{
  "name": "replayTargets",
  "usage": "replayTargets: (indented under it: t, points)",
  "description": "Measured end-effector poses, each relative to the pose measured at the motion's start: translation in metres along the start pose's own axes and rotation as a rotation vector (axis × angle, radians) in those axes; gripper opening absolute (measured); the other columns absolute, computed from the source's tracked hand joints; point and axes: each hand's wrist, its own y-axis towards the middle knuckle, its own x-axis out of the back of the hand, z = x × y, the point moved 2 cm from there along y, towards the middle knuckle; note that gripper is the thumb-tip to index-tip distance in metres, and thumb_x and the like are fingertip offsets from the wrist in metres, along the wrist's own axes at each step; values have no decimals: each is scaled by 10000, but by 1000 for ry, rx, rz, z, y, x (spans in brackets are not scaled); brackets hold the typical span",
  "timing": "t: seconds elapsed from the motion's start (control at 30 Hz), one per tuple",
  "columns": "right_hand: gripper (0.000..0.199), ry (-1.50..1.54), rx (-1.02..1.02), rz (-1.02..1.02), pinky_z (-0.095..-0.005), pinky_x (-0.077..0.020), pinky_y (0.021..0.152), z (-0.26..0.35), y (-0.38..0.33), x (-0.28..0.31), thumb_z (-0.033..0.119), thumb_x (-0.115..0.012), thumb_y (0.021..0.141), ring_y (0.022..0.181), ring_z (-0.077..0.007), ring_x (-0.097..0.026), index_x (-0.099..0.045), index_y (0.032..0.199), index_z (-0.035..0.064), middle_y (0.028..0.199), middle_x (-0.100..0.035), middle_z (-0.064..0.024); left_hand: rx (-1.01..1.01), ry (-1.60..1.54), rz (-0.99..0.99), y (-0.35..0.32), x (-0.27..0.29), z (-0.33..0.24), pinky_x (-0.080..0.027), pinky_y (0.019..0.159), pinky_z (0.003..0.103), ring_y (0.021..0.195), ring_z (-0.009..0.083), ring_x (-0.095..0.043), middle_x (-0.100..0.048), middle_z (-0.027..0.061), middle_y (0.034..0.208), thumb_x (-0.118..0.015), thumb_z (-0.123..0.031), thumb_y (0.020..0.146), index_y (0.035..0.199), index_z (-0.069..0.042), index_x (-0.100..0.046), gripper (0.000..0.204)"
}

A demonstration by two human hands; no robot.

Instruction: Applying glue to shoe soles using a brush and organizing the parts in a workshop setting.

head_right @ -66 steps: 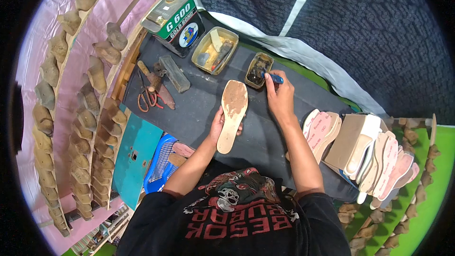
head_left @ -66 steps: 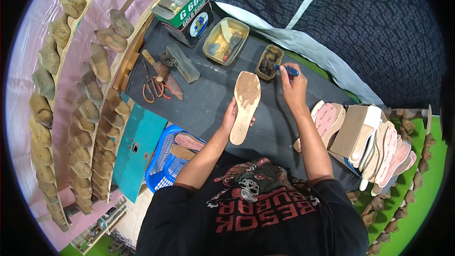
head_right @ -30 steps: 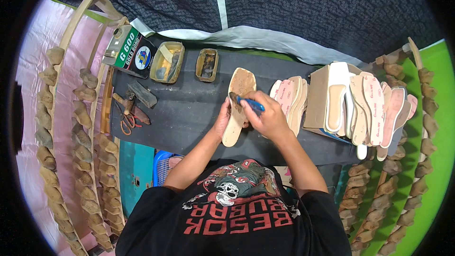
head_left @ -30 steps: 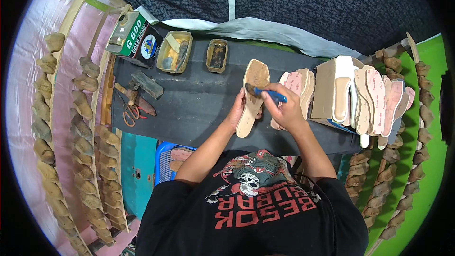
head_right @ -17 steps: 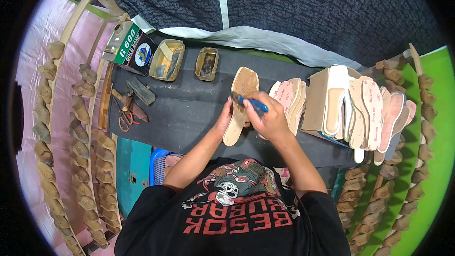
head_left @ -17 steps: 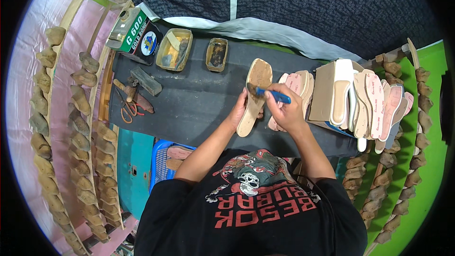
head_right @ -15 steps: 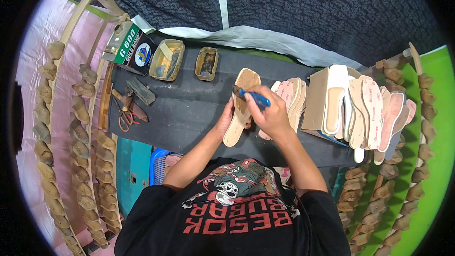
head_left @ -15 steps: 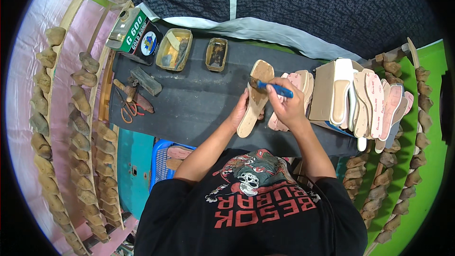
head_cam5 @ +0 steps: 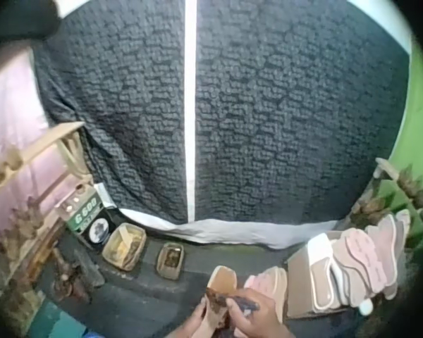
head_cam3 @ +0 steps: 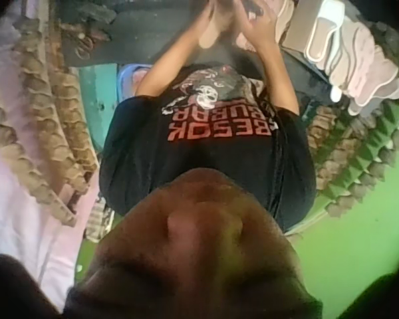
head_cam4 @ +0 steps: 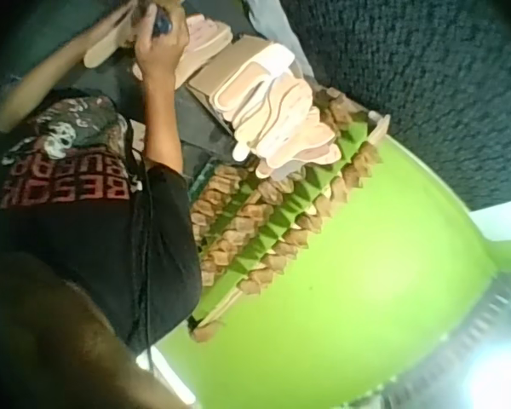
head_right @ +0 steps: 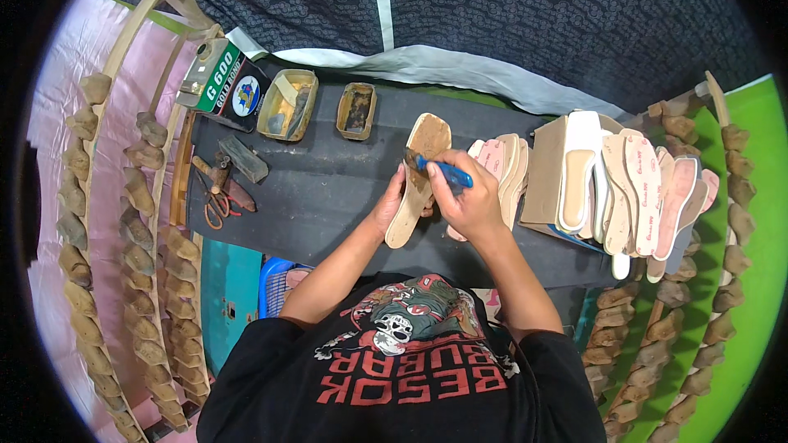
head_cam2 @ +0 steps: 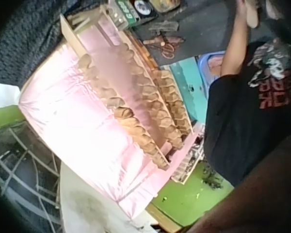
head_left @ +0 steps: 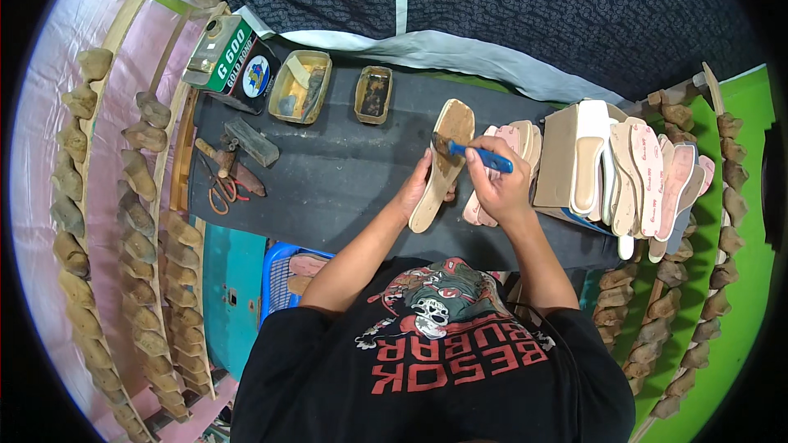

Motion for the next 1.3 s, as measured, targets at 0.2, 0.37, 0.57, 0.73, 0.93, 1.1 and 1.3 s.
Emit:
replayTargets:
  t: [0.2,0.37,0.57,0.73,0.93,1.1,1.3]
  points:
    - [113,32,-21,20,-338,-546,665,3,0,1,58,-699,923,738,-264,-712,-645,995,-11,866,-703,-146,-21,-49,-13,4,-9,7,-511,670,321,789,163,-625,-634,39,944,-450,-685,993,1215,-123,-594,621]
    - [103,43,-45,101,-339,-541,636,-6,-17,-2,61,-688,929,688,-243,-710,-647,988,-12,835,-696,-141,-60,-66,-42,11,-19,-8,-527,680,322,813,164,-640,-672,36,1007,-394,-695,1006,1273,-131,-593,654]
    - [91,53,-98,52,-340,-543,632,1,-8,3,60,-675,943,677,-236,-700,-644,981,-17,839,-693,-145,-81,138,-87,11,-8,-18,-560,686,336,816,182,-657,-663,64,1001,-380,-729,989,1278,-109,-588,716]
    - [89,32,-28,-23,-318,-518,639,2,-2,-1,61,-666,952,685,-198,-670,-658,997,-15,796,-682,-116,-126,23,-91,14,-22,-14,-564,720,345,846,179,-659,-660,71,1035,-372,-725,994,1301,-105,-573,721]
    - [100,49,-35,72,-357,-540,640,4,-12,-5,55,-685,925,688,-275,-700,-642,982,-15,819,-678,-156,-181,-26,-140,14,-27,-26,-581,734,335,888,170,-681,-688,72,1058,-333,-713,1009,1287,-107,-593,715]
    - [88,53,-32,-17,-323,-529,605,3,-2,-6,59,-663,950,635,-195,-688,-639,989,-15,798,-681,-136,-211,71,-150,13,-23,-23,-588,675,329,812,194,-694,-696,75,990,-323,-702,1017,1253,-90,-605,714]
    - [91,-2,-29,8,-344,-524,636,-2,-3,11,70,-657,960,683,-223,-683,-637,980,-16,788,-671,-128,-184,117,-122,7,-16,-27,-599,657,338,784,214,-705,-705,101,1006,-325,-685,1025,1287,-64,-593,725]
